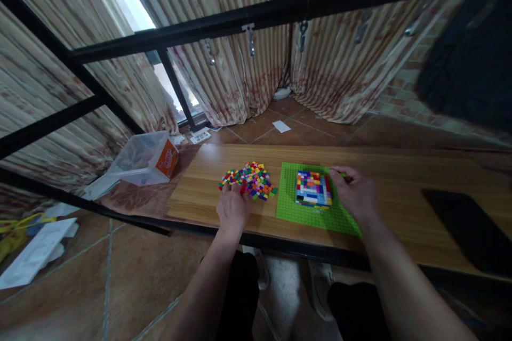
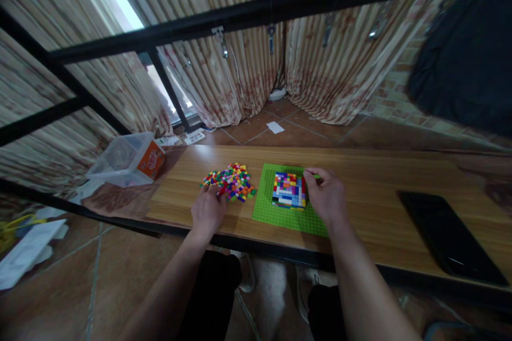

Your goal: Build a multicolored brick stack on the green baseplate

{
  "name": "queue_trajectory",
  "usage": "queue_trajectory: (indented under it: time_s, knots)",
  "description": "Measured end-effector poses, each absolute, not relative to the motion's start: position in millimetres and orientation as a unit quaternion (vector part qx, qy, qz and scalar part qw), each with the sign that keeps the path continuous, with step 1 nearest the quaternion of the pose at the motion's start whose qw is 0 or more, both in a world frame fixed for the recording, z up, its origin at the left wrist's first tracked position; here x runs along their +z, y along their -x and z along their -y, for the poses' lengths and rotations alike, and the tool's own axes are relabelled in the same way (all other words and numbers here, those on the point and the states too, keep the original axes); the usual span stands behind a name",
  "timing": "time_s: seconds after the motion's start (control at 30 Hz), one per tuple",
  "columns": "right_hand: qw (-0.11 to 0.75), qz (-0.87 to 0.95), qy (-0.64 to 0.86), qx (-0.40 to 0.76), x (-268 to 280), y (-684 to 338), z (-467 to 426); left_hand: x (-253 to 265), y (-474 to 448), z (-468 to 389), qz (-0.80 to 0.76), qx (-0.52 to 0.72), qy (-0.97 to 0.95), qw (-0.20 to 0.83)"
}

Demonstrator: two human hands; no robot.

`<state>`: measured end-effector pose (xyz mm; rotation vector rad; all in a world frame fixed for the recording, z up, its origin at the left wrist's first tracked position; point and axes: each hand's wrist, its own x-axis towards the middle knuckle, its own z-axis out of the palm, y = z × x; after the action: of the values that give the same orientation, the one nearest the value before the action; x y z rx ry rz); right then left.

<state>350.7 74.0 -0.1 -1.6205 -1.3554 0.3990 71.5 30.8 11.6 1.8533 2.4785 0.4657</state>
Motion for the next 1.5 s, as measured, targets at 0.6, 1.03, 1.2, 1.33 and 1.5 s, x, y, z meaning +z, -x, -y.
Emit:
queue_trajectory:
  time_s: [0.6,1.03,1.2,1.33,1.5]
  knots:
    - [0.453,0.583,0.653,0.167,-1,-345,-73,9,-63,-53,-0.756,0.156,-0.635,0.038]
    - [0.460,0.585,0.650,0.155,1,-347,-73,7,-58,-57,-0.759,0.239,-0.600,0.082]
    - [0.473,0.584,0.639,0.164,0,-346,-73,7,-57,-62,-0.739,0.310,-0.581,0.138]
    - [0.468,0.578,0.644,0.183,0,-345,-73,7,-62,-63,-0.742,0.240,-0.621,0.081]
    - [0.471,0.576,0.643,0.182,1,-345,-73,7,-64,-62,-0.747,0.205,-0.630,0.060]
